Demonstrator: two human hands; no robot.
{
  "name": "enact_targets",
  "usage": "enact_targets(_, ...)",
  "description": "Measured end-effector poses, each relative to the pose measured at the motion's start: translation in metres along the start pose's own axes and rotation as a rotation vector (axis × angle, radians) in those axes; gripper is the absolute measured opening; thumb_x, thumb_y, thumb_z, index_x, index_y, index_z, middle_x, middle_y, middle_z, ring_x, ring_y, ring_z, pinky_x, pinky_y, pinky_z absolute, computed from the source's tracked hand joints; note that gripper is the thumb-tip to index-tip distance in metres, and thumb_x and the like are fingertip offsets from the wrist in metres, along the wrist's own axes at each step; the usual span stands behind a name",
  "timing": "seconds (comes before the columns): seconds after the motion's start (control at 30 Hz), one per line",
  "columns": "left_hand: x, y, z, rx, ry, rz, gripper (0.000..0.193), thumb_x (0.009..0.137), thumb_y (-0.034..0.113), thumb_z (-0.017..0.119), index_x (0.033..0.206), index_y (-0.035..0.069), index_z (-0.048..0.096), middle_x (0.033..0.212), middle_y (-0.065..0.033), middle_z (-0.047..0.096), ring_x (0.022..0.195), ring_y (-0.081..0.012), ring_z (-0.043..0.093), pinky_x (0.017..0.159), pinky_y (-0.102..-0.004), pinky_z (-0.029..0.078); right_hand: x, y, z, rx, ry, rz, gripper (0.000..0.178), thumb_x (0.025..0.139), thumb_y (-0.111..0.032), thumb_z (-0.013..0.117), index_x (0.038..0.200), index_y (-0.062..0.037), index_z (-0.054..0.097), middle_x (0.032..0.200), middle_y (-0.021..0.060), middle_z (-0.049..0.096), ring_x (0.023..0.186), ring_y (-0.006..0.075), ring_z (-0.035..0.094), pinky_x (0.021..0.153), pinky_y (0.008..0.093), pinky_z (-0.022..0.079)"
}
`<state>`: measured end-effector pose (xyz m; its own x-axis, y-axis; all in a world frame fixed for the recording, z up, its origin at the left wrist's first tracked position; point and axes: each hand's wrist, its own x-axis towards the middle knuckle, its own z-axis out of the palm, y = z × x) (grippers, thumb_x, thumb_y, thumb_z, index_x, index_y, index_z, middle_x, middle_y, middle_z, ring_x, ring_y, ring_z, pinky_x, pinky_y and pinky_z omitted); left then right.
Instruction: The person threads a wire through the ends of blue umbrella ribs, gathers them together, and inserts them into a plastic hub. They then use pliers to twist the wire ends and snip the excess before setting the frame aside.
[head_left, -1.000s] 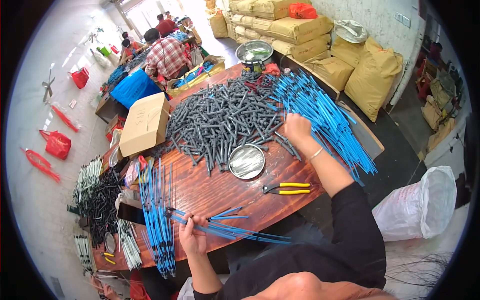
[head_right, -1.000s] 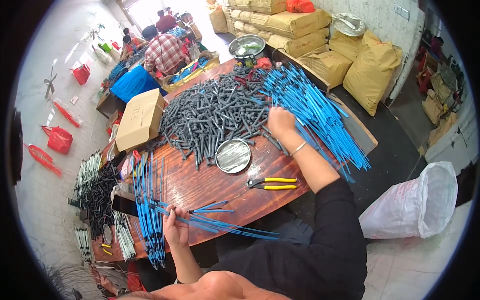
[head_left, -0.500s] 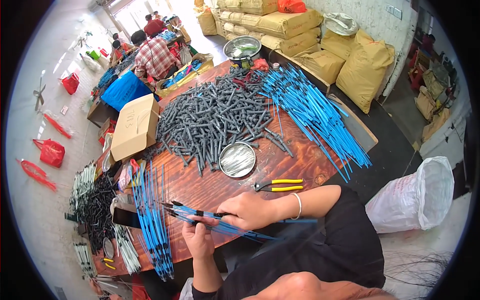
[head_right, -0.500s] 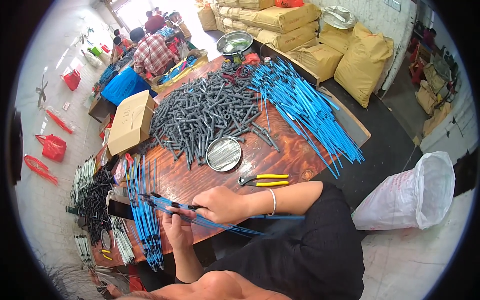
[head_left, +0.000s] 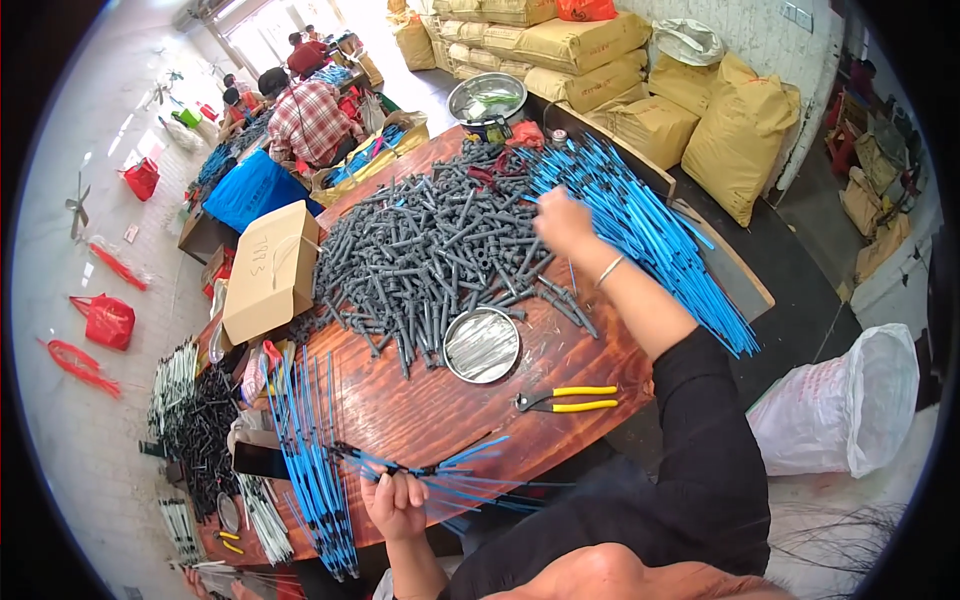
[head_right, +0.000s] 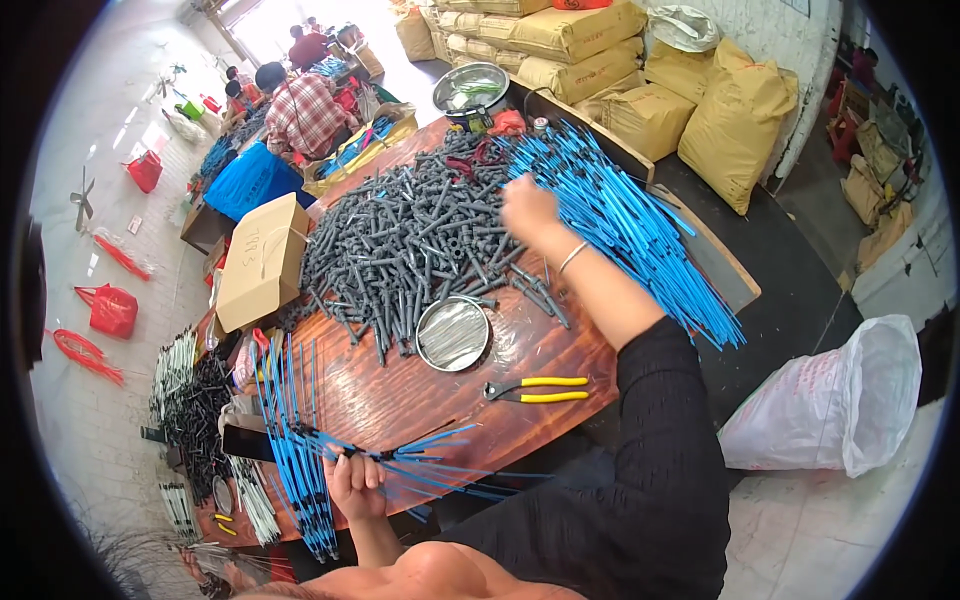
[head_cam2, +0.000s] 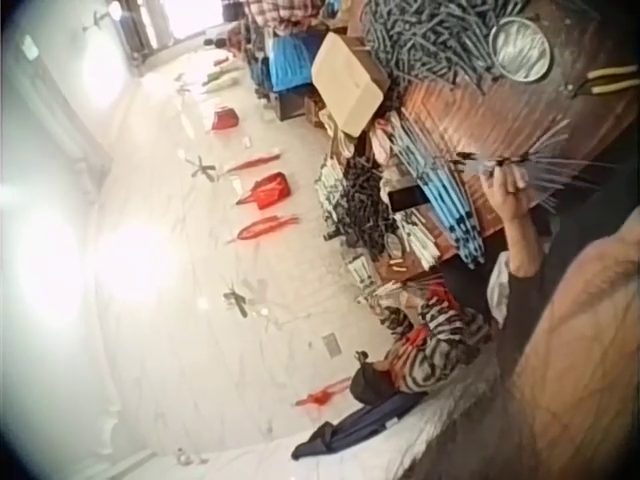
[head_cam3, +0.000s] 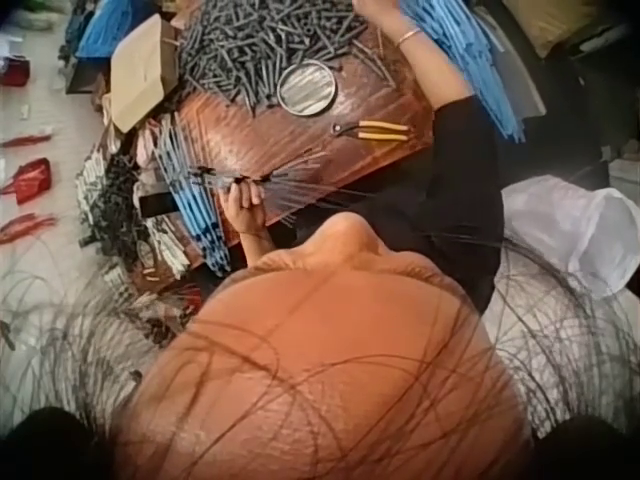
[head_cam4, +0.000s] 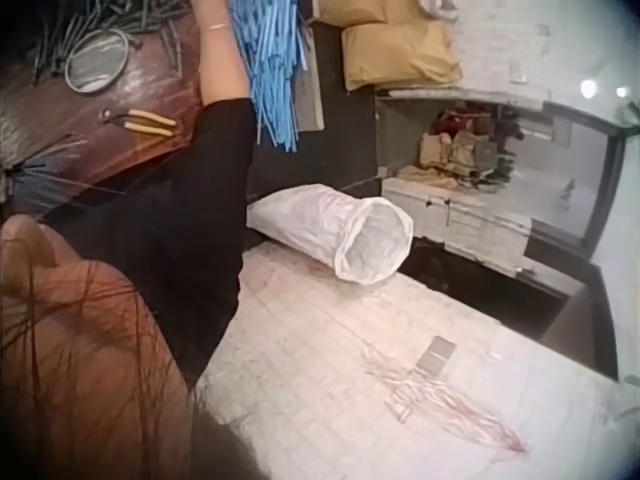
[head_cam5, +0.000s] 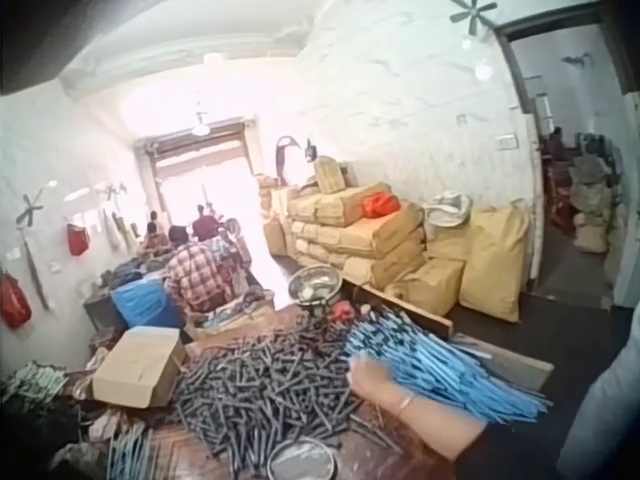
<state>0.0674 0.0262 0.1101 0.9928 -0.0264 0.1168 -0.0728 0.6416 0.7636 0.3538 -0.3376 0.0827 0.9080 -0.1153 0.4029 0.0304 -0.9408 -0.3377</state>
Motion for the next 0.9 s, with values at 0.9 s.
enact_targets(0.9, -0.016, 0.023, -0.024, 0.139, 0.359, 0.065, 0.012, 0.087, 0.000, 0.053, 0.098, 0.003, 0.050, 0.094, -0.0173, 0.063, 0.087, -0.0287, 0.064, 0.077, -0.0392, 0.054, 0.016, -0.054, -0.112, 0.053, 0.086, -0.324, 0.026, 0.076, -0.029, 0.065, 0.075, -0.0026, 0.061, 0.075, 0.0149, 0.063, 0.070, 0.0286, 0.062, 0.061, 0.0408, 0.047)
